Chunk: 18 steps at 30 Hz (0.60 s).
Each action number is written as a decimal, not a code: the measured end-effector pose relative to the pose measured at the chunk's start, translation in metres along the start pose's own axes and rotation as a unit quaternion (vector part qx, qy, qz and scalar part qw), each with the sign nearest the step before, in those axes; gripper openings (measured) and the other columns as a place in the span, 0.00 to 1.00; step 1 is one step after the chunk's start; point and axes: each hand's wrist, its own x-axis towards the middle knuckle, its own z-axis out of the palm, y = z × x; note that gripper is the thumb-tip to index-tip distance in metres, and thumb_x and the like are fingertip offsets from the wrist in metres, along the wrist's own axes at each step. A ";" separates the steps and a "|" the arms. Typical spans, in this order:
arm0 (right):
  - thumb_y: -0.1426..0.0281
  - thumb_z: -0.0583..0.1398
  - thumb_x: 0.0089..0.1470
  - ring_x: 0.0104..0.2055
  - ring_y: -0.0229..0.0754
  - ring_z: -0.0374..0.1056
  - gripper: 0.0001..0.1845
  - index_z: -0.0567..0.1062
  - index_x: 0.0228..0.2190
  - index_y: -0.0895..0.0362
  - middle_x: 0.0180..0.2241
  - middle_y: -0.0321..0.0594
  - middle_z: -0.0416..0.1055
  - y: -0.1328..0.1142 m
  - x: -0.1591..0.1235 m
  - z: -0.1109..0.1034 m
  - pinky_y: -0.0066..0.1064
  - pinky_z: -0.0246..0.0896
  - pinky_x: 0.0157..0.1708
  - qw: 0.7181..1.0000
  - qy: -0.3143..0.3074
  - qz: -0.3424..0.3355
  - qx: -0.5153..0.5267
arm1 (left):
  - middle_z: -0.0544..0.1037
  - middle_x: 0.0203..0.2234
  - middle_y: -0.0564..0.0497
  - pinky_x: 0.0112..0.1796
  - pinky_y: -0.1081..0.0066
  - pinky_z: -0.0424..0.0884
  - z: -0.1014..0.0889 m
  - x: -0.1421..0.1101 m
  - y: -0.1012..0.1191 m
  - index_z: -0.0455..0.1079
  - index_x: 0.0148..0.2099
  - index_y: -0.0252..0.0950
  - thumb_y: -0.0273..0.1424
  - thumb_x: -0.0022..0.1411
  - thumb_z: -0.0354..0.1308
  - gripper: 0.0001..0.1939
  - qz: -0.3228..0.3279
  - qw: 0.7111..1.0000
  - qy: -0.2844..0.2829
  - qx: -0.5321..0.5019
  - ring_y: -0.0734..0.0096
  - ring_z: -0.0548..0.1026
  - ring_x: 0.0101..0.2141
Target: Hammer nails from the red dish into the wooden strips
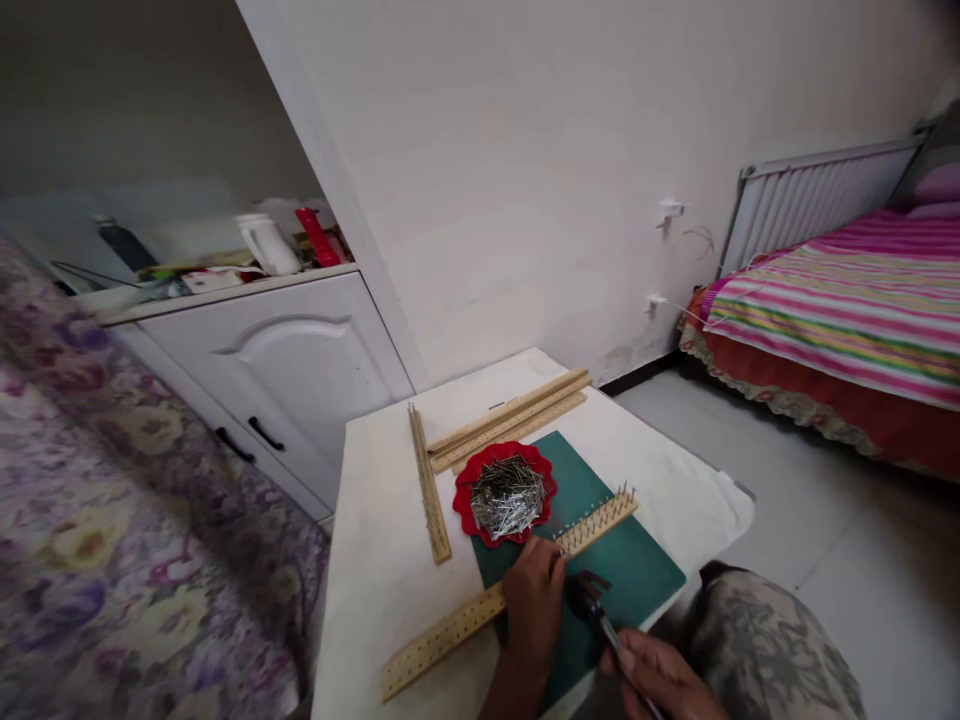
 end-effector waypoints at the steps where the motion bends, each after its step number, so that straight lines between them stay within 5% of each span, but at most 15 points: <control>1: 0.47 0.60 0.40 0.12 0.28 0.50 0.26 0.71 0.25 0.60 0.11 0.27 0.60 -0.001 0.000 0.000 0.20 0.37 0.12 1.000 0.000 -0.006 -0.004 | 0.71 0.27 0.54 0.31 0.75 0.59 0.001 0.000 0.000 0.67 0.28 0.37 0.29 0.59 0.49 0.08 -0.001 1.000 0.000 0.004 0.75 0.68 0.28; 11: 0.52 0.55 0.50 0.06 0.25 0.48 0.20 0.65 0.30 0.58 0.11 0.27 0.65 -0.054 -0.001 0.016 0.18 0.35 0.07 0.997 -0.049 -0.056 -0.018 | 0.71 0.25 0.54 0.30 0.75 0.58 0.000 -0.001 0.007 0.67 0.28 0.36 0.30 0.60 0.47 0.11 -0.016 0.999 -0.011 0.031 0.75 0.69 0.27; 18: 0.55 0.53 0.54 0.04 0.26 0.50 0.18 0.64 0.32 0.59 0.11 0.27 0.67 -0.055 0.012 0.020 0.17 0.36 0.05 0.996 -0.056 -0.063 -0.024 | 0.71 0.26 0.53 0.29 0.75 0.57 0.004 -0.001 0.003 0.66 0.28 0.36 0.26 0.58 0.46 0.09 -0.024 0.997 -0.017 0.068 0.74 0.70 0.28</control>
